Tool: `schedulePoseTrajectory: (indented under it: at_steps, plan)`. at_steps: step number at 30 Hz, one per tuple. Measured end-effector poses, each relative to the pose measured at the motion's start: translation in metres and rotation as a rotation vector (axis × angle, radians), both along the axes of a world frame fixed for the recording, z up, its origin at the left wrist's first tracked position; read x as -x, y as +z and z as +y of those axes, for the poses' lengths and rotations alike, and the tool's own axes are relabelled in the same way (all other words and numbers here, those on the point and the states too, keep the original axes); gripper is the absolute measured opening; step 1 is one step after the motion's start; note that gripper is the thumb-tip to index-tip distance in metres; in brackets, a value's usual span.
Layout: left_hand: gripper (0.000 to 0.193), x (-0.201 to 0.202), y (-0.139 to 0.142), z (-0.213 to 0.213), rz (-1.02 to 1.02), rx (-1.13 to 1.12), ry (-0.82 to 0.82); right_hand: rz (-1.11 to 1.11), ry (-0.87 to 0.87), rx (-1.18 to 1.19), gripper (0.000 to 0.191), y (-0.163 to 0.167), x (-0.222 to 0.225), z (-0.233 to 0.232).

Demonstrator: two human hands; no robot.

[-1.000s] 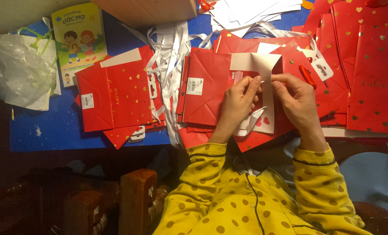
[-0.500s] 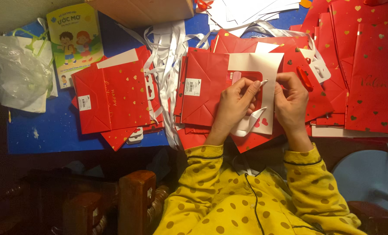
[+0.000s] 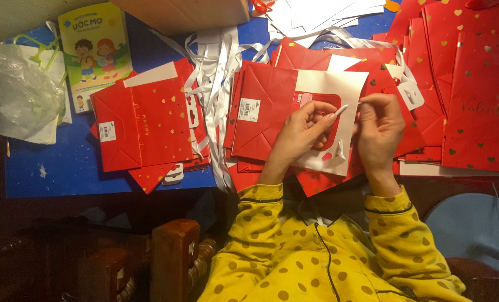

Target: The person threads white ribbons through the handles of red Valentine's Day gift bags and ties them into bows. They repeat this process for several bags, stacking the finished ones on the table.

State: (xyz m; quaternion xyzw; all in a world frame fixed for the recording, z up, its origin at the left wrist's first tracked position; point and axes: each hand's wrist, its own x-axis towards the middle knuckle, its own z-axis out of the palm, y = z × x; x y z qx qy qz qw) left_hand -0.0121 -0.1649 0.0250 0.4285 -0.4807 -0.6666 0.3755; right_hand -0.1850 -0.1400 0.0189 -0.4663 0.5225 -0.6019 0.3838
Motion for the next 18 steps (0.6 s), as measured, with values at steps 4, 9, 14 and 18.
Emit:
schedulePoseTrajectory:
  at_steps: [4,9,14,18]
  plan:
    - [0.031,-0.001,-0.002,0.001,0.008,0.024,0.013,-0.230,0.072,-0.006,0.010,0.003,0.002,-0.002]
    - [0.029,-0.001,-0.003,0.004,0.057,0.004,0.027,-0.101,0.197,-0.069,0.029,0.003,0.006,0.000]
    - [0.028,0.003,-0.004,0.006,0.005,0.020,0.067,-0.122,0.272,-0.095,0.024,0.010,0.011,-0.004]
    - [0.028,0.003,-0.005,0.006,0.026,0.012,0.073,-0.118,0.293,-0.118,0.039,0.015,0.011,-0.002]
